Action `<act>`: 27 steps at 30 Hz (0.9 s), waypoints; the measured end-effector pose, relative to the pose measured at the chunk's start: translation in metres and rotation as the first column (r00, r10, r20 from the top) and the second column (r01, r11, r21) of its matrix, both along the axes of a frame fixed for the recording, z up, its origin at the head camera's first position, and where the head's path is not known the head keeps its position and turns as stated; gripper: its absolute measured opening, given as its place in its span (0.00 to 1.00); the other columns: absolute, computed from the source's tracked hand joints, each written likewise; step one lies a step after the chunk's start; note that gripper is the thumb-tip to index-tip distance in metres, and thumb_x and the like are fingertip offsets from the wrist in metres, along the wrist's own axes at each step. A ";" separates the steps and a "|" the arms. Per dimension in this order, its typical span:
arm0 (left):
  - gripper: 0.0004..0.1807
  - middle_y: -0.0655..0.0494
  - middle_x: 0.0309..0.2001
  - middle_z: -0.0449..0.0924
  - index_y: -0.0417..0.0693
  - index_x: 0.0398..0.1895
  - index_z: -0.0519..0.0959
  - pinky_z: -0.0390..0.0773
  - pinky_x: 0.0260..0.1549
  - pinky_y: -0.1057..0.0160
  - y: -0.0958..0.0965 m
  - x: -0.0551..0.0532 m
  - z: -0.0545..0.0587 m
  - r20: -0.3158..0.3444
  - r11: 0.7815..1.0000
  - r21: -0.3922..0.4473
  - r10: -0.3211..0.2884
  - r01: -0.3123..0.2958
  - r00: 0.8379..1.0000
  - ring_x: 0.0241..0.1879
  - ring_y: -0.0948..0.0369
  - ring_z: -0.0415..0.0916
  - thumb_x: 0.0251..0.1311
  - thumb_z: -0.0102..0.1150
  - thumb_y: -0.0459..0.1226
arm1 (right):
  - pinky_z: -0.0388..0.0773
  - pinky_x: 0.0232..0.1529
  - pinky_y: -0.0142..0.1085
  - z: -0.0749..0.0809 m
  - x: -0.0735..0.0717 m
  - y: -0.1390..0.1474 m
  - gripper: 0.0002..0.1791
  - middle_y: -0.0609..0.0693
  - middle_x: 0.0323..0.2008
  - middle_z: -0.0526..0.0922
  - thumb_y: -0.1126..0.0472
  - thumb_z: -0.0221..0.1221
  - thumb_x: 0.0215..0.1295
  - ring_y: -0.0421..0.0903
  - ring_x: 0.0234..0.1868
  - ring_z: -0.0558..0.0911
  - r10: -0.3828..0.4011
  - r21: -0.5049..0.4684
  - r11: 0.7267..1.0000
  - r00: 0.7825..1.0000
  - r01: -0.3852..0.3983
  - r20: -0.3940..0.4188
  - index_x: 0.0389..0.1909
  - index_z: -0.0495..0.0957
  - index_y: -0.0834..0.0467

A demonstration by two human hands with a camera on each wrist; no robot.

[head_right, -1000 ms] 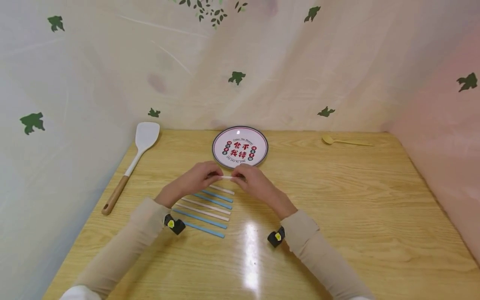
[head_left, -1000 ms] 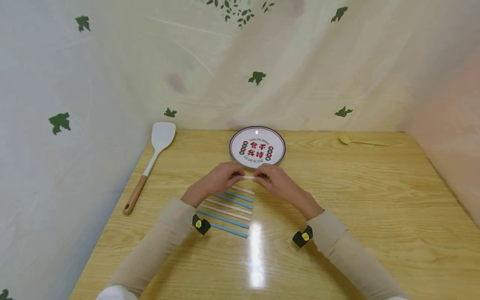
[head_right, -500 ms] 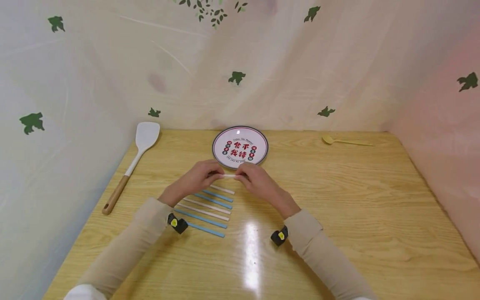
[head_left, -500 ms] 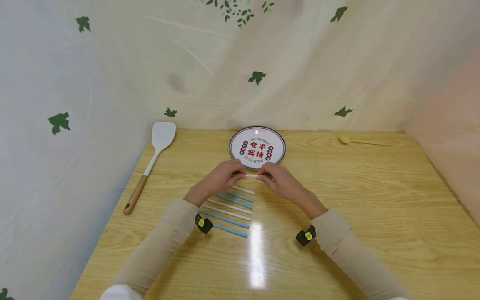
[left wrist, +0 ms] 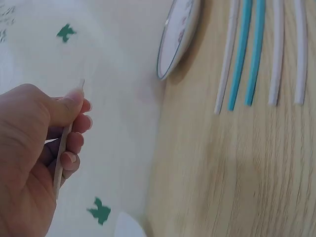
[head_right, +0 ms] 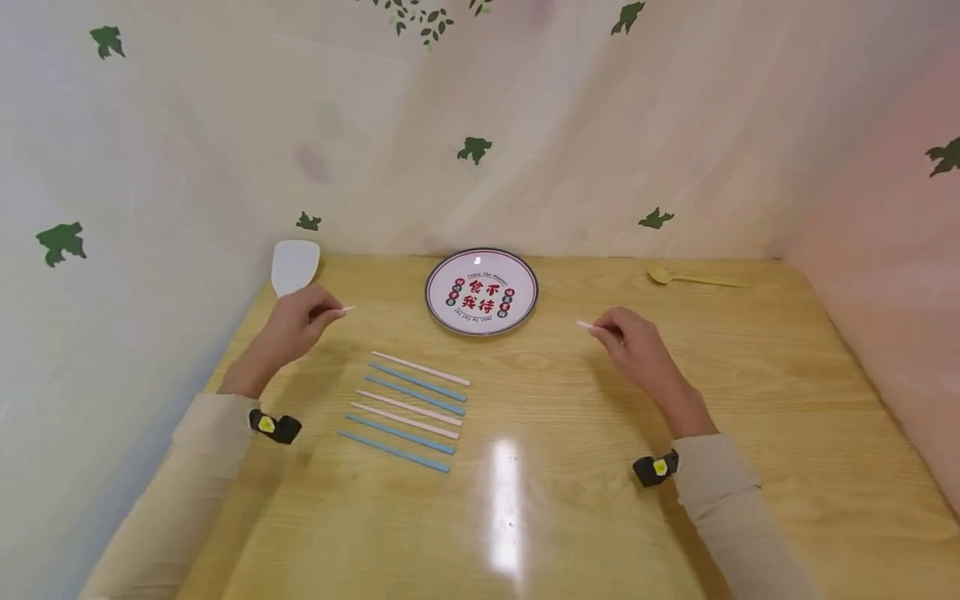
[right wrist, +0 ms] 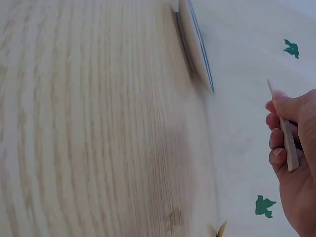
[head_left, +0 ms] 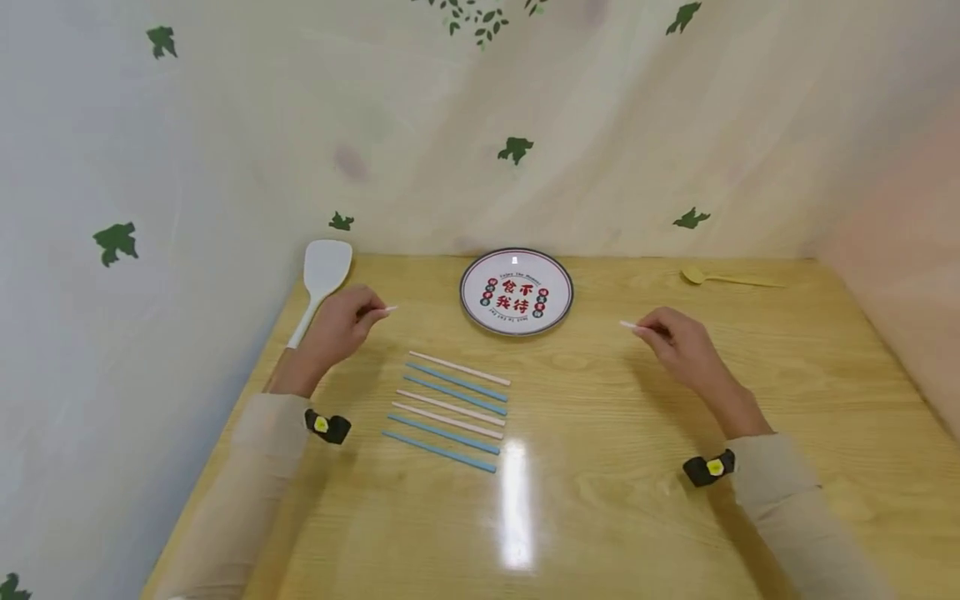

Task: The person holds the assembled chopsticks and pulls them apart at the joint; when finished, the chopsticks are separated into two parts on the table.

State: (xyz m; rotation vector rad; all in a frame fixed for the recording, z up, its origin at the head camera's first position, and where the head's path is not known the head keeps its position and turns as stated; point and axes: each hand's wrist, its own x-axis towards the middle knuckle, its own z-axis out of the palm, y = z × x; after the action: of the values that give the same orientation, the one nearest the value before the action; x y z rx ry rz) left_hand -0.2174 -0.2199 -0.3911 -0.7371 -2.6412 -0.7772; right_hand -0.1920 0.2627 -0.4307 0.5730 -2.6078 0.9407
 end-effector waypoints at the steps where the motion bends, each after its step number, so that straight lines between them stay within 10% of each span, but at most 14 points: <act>1: 0.06 0.48 0.27 0.74 0.38 0.31 0.79 0.67 0.26 0.60 0.003 -0.001 0.003 0.014 1.000 -0.012 -0.009 0.010 1.000 0.24 0.59 0.65 0.63 0.58 0.33 | 0.64 0.24 0.29 0.001 0.000 0.007 0.03 0.51 0.26 0.77 0.64 0.57 0.67 0.37 0.24 0.66 -0.002 -0.006 1.000 1.000 0.002 0.009 0.36 0.78 0.60; 27: 0.11 0.47 0.44 0.77 0.37 0.47 0.79 0.75 0.47 0.59 0.166 -0.025 -0.015 0.144 0.965 -0.147 -0.199 0.220 0.969 0.43 0.55 0.74 0.68 0.49 0.31 | 0.65 0.30 0.23 -0.005 -0.018 0.054 0.08 0.53 0.35 0.80 0.61 0.59 0.66 0.35 0.30 0.68 -0.092 -0.002 0.996 0.993 0.093 0.067 0.40 0.83 0.61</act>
State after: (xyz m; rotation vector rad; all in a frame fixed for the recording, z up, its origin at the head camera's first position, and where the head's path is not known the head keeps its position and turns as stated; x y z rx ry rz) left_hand -0.2427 -0.0543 -0.4063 -1.0583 -2.7988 -0.6893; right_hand -0.2099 0.3166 -0.4358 0.4222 -2.6653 0.9520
